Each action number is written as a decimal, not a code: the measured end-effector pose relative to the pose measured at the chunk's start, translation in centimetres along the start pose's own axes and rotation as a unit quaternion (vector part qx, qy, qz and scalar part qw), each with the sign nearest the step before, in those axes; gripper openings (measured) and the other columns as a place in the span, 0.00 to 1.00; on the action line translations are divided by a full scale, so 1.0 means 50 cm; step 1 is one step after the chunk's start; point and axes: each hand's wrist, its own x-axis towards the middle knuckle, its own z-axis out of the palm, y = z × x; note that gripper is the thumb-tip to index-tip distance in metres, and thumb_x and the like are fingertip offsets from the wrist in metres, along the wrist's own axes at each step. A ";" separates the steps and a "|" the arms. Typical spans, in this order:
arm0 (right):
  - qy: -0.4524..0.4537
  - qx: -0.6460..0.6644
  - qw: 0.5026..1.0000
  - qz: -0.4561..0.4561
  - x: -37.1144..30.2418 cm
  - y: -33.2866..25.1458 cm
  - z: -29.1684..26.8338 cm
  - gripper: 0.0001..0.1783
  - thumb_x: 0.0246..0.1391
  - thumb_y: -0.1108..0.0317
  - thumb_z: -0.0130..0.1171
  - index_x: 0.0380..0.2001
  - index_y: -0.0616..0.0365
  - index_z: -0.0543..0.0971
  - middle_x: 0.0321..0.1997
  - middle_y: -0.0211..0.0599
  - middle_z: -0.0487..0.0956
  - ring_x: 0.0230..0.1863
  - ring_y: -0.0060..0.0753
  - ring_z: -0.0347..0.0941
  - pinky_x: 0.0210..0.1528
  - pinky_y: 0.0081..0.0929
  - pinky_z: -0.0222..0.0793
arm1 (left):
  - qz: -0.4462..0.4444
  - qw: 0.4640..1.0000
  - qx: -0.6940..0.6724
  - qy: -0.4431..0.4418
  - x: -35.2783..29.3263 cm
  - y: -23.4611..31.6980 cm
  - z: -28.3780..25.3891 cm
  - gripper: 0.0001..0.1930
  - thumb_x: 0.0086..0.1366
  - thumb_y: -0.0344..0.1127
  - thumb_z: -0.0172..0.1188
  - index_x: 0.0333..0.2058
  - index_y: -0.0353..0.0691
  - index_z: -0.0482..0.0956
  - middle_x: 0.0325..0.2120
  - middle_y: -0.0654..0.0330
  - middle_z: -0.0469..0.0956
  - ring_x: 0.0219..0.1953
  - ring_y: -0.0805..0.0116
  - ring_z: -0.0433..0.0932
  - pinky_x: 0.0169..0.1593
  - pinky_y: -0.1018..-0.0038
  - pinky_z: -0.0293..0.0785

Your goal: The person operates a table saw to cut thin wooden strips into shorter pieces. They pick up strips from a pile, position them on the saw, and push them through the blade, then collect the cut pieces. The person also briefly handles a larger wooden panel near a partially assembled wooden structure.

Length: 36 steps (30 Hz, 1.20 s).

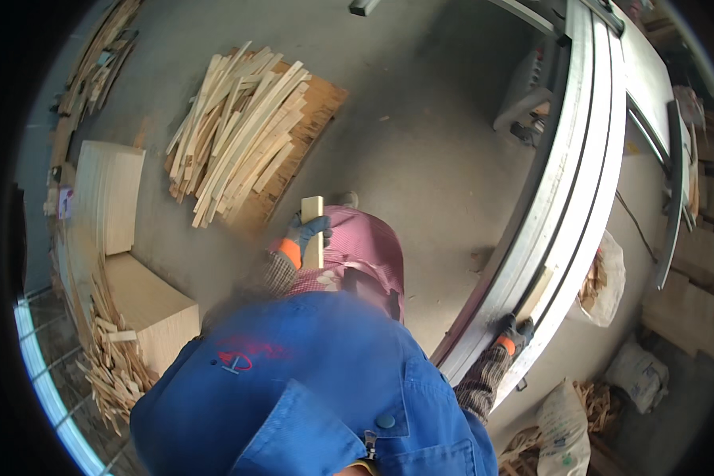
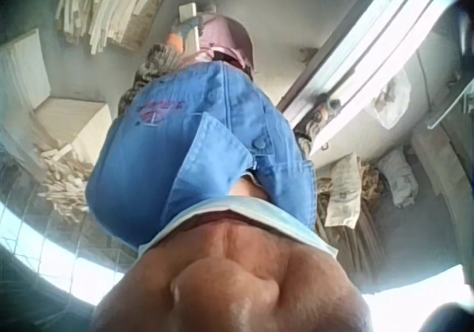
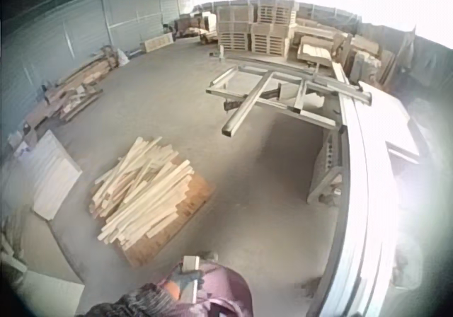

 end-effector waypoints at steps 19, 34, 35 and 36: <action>0.081 0.282 0.956 -0.023 -0.212 0.038 -0.019 0.19 0.59 0.77 0.57 0.54 0.65 0.75 0.51 0.43 0.78 0.52 0.33 0.73 0.56 0.29 0.70 | 0.016 0.998 -0.008 -0.063 -0.086 -0.012 -0.076 0.15 0.59 0.47 0.67 0.36 0.46 0.75 0.24 0.61 0.78 0.22 0.68 0.78 0.24 0.70 0.76; -0.412 0.280 0.835 -0.234 -0.778 -0.400 0.168 0.18 0.57 0.76 0.60 0.52 0.60 0.77 0.51 0.35 0.80 0.50 0.25 0.75 0.55 0.22 0.69 | 0.092 0.967 -0.236 -0.023 -0.223 -0.053 -0.543 0.19 0.58 0.32 0.62 0.49 0.42 0.72 0.37 0.56 0.80 0.35 0.63 0.80 0.38 0.64 0.82; -0.419 0.269 0.829 -0.256 -0.822 -0.428 0.175 0.17 0.57 0.75 0.60 0.51 0.61 0.77 0.50 0.37 0.80 0.50 0.27 0.75 0.55 0.24 0.69 | 0.076 0.960 -0.256 -0.080 -0.214 -0.076 -0.626 0.17 0.58 0.34 0.61 0.48 0.42 0.74 0.32 0.58 0.79 0.30 0.65 0.79 0.34 0.66 0.81; -0.412 0.249 0.816 -0.319 -0.859 -0.451 0.184 0.18 0.57 0.75 0.61 0.51 0.61 0.77 0.50 0.37 0.80 0.50 0.27 0.75 0.55 0.24 0.70 | 0.092 0.943 -0.310 -0.081 -0.220 -0.091 -0.678 0.16 0.60 0.35 0.61 0.47 0.43 0.74 0.29 0.61 0.77 0.26 0.68 0.77 0.31 0.69 0.78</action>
